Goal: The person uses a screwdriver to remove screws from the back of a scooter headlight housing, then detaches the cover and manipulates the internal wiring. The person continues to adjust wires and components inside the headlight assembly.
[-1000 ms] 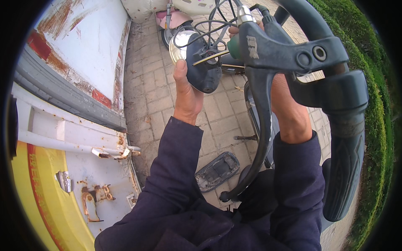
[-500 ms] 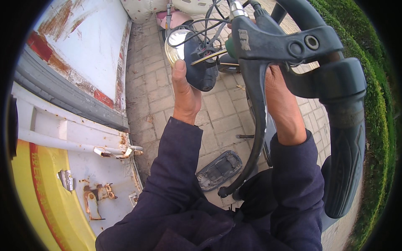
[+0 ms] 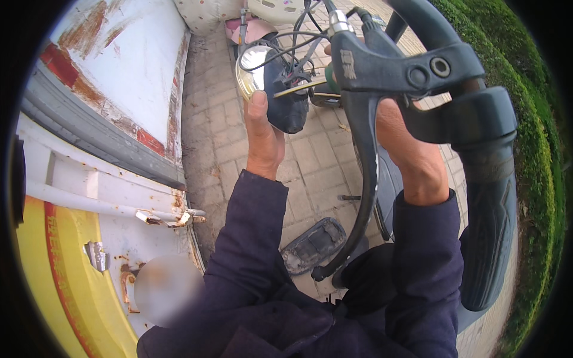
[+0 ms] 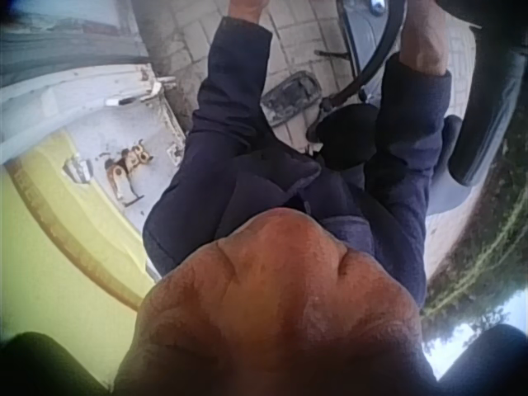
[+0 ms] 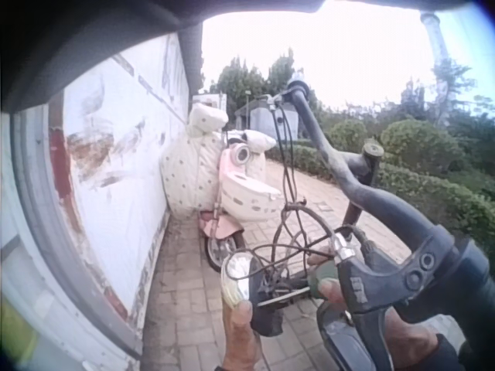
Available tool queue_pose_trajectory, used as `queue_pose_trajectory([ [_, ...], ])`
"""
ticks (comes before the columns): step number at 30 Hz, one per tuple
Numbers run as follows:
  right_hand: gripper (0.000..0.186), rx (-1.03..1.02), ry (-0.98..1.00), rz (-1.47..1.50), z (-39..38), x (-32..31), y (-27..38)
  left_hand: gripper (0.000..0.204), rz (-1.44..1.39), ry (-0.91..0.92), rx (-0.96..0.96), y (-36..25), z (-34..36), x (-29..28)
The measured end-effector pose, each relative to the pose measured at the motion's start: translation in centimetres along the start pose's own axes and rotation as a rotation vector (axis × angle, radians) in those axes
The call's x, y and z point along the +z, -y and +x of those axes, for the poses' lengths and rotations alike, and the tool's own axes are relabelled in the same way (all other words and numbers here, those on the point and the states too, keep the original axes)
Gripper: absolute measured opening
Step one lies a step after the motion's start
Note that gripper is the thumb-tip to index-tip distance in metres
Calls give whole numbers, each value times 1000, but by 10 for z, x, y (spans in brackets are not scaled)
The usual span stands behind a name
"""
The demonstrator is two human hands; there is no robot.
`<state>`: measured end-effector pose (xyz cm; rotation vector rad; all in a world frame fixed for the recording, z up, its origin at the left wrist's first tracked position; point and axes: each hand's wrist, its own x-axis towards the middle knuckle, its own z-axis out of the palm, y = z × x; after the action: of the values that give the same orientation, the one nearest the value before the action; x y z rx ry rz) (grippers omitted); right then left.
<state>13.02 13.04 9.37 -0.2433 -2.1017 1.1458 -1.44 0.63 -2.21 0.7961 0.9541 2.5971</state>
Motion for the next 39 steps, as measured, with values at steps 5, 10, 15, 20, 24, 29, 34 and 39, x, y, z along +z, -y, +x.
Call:
queue_pose_trajectory([
  [5, 44, 81, 25, 157, 5, 9, -32, 87, 38, -4, 1, 2, 0, 2],
  [10, 23, -39, -8, 159, 14, 15, -31, 92, 62, 18, -22, -4, 1, 2],
  [15, 31, 167, 22, 575, 4, 12, 10, 92, 66, 21, -24, -6, -3, 4],
  [20, 34, 78, -56, 176, 11, 15, 25, 87, 101, 6, -18, -10, -8, 8],
  [24, 42, 5, 30, 317, 10, 14, 24, 82, 40, -4, -6, -12, -8, 9],
  [29, 43, 89, 70, 564, 13, 12, 20, 83, 0, -15, -45, -6, -8, 5],
  [34, 23, -30, -12, -113, 20, 18, 18, 77, 5, -13, -20, -3, -7, 1],
  [39, 31, -48, 25, 211, 10, 18, 21, 80, -7, -36, -33, -4, -5, 3],
])
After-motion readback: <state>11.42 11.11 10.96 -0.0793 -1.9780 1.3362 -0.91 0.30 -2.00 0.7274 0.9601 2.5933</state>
